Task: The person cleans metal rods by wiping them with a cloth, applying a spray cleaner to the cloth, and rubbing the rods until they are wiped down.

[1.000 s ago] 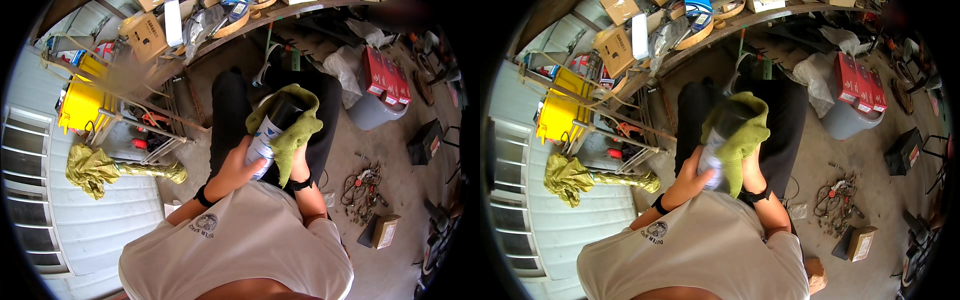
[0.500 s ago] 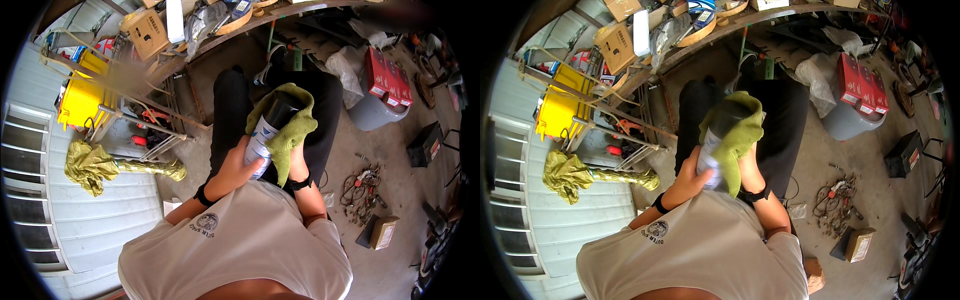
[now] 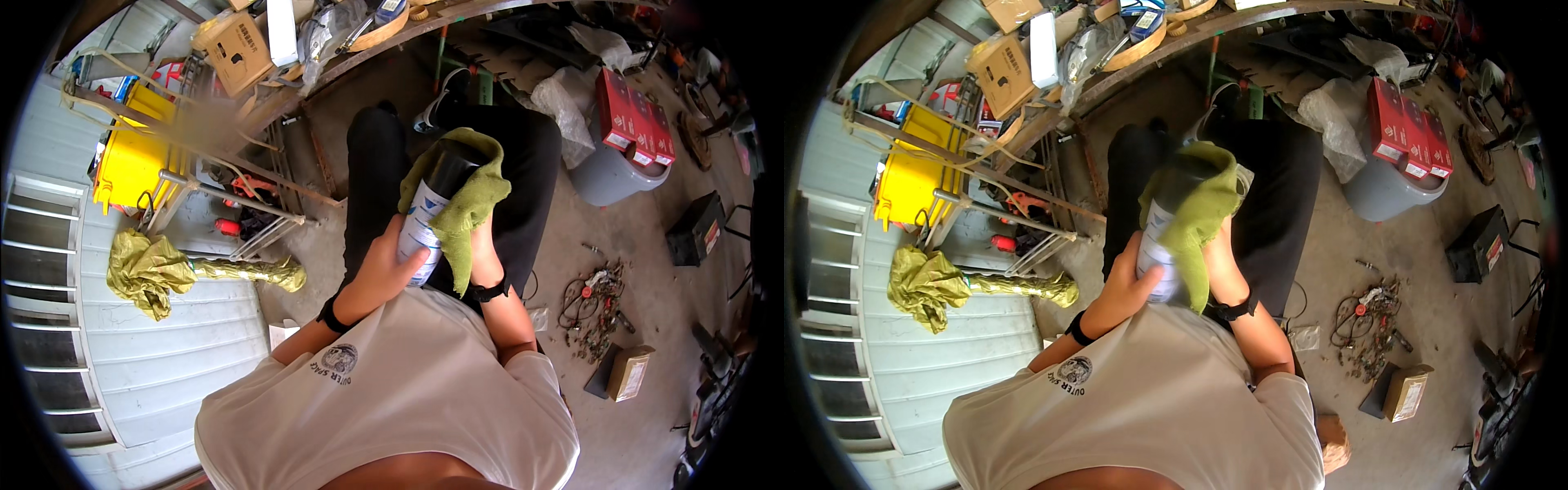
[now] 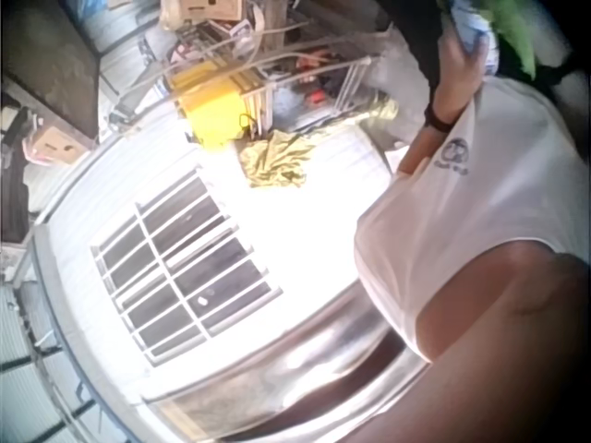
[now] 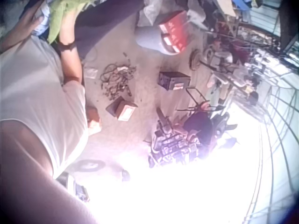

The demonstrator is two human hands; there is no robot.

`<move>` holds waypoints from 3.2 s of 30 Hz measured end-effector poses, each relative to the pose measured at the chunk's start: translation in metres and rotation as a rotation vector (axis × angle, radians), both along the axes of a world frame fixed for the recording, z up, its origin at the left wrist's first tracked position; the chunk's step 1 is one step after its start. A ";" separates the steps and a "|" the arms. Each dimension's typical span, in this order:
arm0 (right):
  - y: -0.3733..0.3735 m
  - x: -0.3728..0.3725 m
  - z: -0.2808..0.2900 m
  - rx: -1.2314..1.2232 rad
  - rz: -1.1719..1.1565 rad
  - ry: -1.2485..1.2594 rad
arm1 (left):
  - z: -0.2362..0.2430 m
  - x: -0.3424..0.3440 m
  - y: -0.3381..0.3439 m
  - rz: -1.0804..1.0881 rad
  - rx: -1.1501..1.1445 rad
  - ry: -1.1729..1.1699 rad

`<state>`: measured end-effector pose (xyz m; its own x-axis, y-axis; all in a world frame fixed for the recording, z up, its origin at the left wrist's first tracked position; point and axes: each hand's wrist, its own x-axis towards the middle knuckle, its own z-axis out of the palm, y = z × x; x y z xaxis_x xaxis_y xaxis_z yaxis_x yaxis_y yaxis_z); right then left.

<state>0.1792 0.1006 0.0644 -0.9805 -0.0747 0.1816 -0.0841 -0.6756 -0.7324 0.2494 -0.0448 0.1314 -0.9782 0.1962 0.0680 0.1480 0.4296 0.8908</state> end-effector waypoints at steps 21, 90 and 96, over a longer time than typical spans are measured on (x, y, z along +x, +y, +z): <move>-0.020 -0.008 0.006 -0.086 0.049 -0.025 | 0.000 0.008 -0.013 0.075 0.028 -0.071; 0.030 0.019 0.053 -0.827 0.220 -0.029 | 0.043 -0.055 0.022 -0.507 0.516 -0.608; 0.019 0.017 0.026 -0.511 0.118 -0.297 | 0.046 -0.051 0.005 -0.586 0.668 -0.837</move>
<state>0.1961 0.1198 0.0909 -0.9852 -0.1612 -0.0574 0.1710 -0.9407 -0.2930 0.1984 -0.0401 0.1776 -0.5437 0.7896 -0.2845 -0.5595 -0.0883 0.8241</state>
